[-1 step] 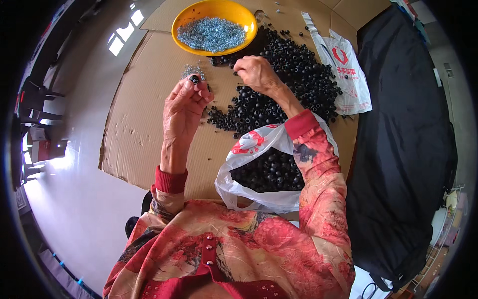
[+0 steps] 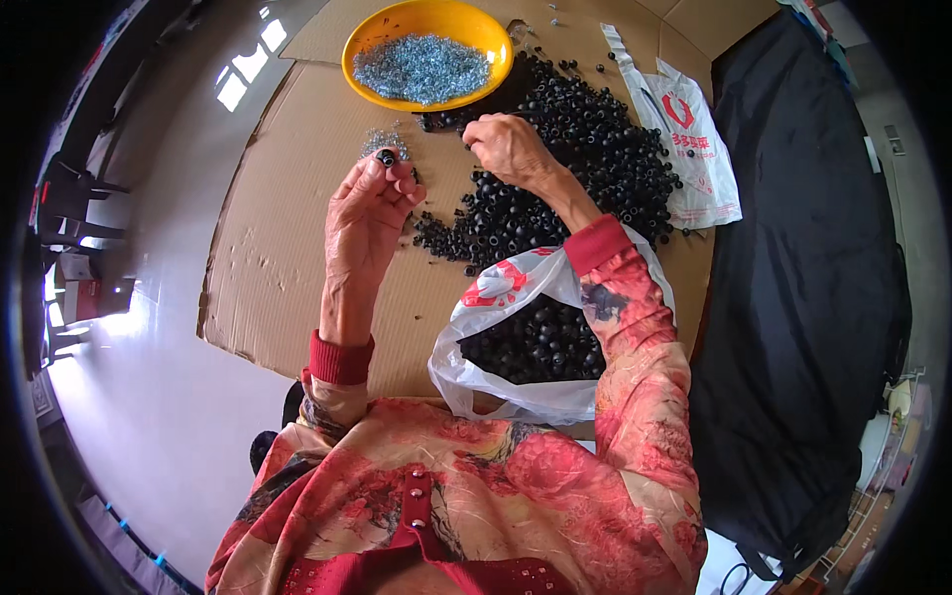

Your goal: The person assembles small components by inserting metal pins into black rubber grommets by hand and placing the assembled pieces into a plastic bag.

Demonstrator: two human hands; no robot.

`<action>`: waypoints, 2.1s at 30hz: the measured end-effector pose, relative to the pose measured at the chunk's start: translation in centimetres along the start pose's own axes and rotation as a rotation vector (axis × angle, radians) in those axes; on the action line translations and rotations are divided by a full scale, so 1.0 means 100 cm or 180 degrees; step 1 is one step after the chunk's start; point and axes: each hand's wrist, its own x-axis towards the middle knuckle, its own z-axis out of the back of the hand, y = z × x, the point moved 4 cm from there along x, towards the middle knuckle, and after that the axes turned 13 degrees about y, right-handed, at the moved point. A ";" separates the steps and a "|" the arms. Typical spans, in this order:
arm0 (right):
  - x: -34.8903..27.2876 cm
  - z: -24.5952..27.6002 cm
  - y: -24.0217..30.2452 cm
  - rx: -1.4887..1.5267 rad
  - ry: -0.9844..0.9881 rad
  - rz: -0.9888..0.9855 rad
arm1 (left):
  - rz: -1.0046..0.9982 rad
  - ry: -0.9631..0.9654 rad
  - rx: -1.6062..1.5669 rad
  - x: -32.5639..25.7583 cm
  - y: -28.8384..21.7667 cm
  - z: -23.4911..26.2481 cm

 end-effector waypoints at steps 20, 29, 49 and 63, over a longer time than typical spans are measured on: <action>-0.006 0.037 0.048 0.0619 -0.0484 -0.0016 | 0.0391 0.0076 -0.0893 -0.004 0.016 -0.008; -0.016 0.070 0.121 0.0508 -0.1029 0.1116 | 0.0370 0.0124 -0.0640 -0.008 0.017 -0.024; 0.000 0.026 0.058 0.0393 0.0076 0.0569 | -0.0141 0.0114 -0.0479 -0.003 -0.021 0.014; 0.010 -0.061 0.062 -0.0084 0.0685 0.0844 | -0.0113 0.0112 -0.0510 -0.003 -0.015 0.028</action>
